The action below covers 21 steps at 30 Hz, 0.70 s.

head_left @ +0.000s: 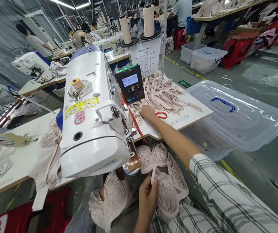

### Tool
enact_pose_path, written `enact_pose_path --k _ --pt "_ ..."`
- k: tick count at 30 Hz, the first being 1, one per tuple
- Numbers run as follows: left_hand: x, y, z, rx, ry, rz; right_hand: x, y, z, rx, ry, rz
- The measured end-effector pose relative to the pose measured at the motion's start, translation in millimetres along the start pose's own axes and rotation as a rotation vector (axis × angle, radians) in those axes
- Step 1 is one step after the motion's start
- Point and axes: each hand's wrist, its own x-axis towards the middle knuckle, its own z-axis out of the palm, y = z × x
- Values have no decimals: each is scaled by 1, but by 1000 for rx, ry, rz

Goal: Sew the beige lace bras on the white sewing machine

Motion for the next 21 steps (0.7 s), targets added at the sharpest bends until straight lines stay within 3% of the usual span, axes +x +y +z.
enact_pose_path --k 5,10,15,19,21 --pt "-1 2 4 -6 -9 -11 1 7 6 262 18 109" --pt "-7 2 2 48 30 40 -10 -4 0 722 -37 144" --pt "-10 -1 -10 80 187 94 -58 18 -15 1185 -310 54" --pt "-13 17 -17 186 157 119 -125 56 -3 1407 -582 -25" --pt "-13 30 -20 156 109 58 -160 70 11 1460 -715 -60"
